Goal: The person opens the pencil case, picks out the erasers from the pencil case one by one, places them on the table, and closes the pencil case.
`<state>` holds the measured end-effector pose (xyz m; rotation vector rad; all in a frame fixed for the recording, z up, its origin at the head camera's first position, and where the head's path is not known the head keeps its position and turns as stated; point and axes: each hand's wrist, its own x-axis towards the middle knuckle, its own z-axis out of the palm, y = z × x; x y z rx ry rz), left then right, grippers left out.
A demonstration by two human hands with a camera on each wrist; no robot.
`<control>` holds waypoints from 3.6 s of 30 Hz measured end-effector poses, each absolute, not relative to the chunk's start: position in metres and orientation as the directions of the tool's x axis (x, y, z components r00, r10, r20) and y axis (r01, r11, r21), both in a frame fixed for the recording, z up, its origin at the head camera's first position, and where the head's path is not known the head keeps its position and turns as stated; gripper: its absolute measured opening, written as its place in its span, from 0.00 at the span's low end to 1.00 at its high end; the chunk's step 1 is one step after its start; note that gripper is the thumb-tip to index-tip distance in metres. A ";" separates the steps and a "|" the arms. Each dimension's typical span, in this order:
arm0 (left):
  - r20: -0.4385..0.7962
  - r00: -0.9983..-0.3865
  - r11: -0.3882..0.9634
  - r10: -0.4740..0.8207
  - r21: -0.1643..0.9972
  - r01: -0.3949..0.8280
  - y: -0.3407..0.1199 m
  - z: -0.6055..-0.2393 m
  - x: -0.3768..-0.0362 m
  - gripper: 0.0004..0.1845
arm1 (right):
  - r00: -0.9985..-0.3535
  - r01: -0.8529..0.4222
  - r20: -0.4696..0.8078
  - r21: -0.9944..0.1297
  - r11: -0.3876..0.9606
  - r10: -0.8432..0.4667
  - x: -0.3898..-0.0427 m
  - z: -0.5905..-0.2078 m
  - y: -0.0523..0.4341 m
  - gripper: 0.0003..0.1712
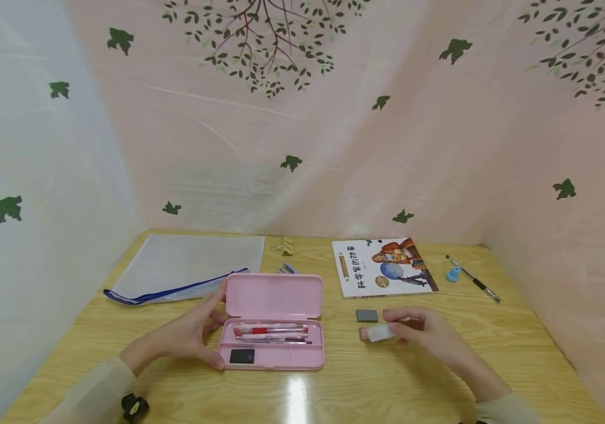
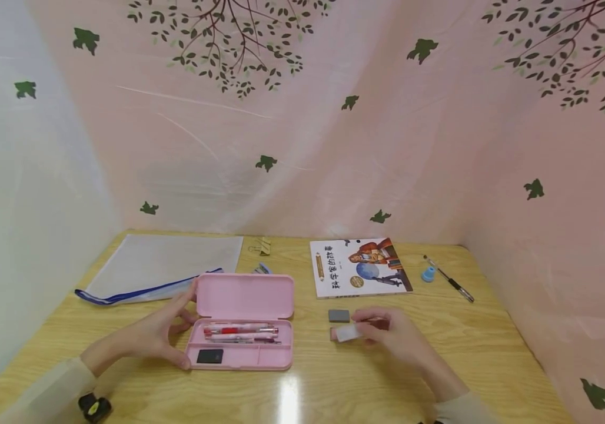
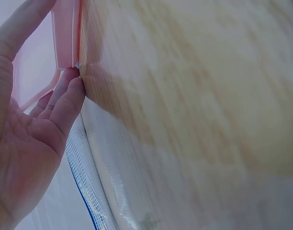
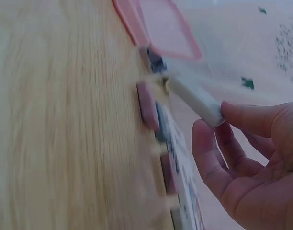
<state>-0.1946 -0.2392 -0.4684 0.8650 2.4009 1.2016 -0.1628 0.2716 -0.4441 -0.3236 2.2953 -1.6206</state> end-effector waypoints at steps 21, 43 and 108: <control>-0.006 -0.761 0.457 0.649 0.803 0.383 -0.240 -0.471 -0.196 0.78 | -0.950 0.184 -0.248 -0.936 0.300 -0.192 -0.171 -0.471 0.320 0.25; -0.003 -0.770 0.472 0.638 0.792 0.388 -0.241 -0.470 -0.195 0.78 | -0.951 0.096 -0.225 -0.868 0.487 -0.213 -0.174 -0.461 0.324 0.23; 0.002 -0.764 0.451 0.645 0.806 0.383 -0.242 -0.472 -0.196 0.79 | -0.649 -0.359 -0.023 -0.872 0.332 -0.760 -0.175 -0.455 0.058 0.18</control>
